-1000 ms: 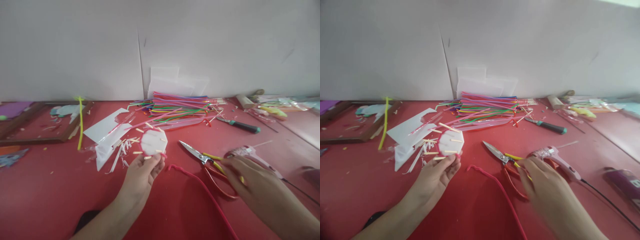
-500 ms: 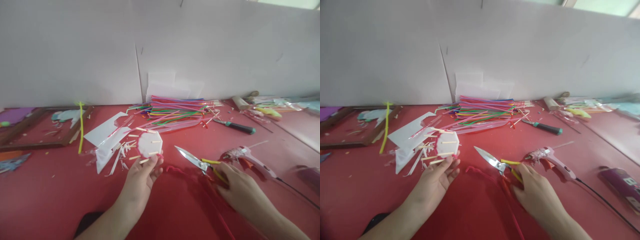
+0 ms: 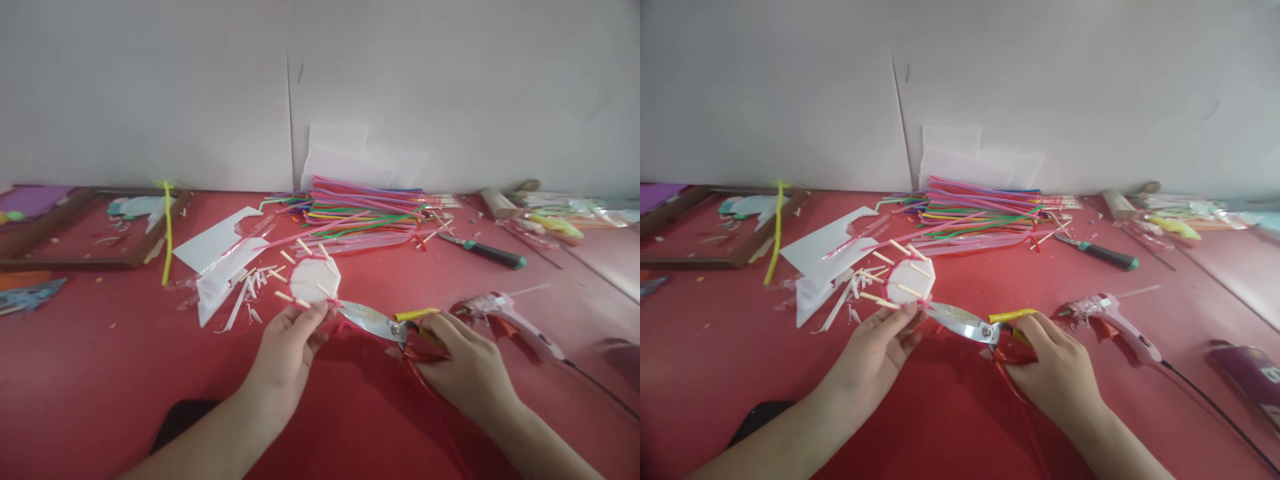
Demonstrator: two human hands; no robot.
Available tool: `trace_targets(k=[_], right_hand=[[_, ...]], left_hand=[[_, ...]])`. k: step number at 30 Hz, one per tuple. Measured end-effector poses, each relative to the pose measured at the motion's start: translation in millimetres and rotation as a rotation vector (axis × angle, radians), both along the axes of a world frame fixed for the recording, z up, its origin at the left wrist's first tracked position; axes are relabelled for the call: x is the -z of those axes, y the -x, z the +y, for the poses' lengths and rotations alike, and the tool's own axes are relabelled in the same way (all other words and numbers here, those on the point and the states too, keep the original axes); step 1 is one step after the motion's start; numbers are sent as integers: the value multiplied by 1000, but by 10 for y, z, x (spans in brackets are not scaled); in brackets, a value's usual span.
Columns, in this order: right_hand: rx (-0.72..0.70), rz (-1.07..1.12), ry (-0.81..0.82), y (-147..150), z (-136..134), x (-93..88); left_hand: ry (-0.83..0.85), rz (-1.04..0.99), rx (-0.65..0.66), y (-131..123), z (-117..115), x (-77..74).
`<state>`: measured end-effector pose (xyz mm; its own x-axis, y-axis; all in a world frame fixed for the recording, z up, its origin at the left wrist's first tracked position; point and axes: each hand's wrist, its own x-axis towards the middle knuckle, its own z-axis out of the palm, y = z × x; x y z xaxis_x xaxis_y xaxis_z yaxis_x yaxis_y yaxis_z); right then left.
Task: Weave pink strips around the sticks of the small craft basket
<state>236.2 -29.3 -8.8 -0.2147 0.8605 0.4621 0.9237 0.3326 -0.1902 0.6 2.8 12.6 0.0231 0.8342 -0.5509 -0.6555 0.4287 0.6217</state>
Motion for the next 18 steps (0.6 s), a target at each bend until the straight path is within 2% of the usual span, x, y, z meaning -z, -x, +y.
trace_targets(k=[5,12,18], right_hand=[[32,-3,-27,16,-21,30],[-3,-56,-100,-32,-16,58],[45,-59,-92,-10,-39,64]], left_hand=[[-15,-1,61,4,-27,25],[1,-11,43,-24,-20,-23],[2,-39,14,-39,-20,-18]])
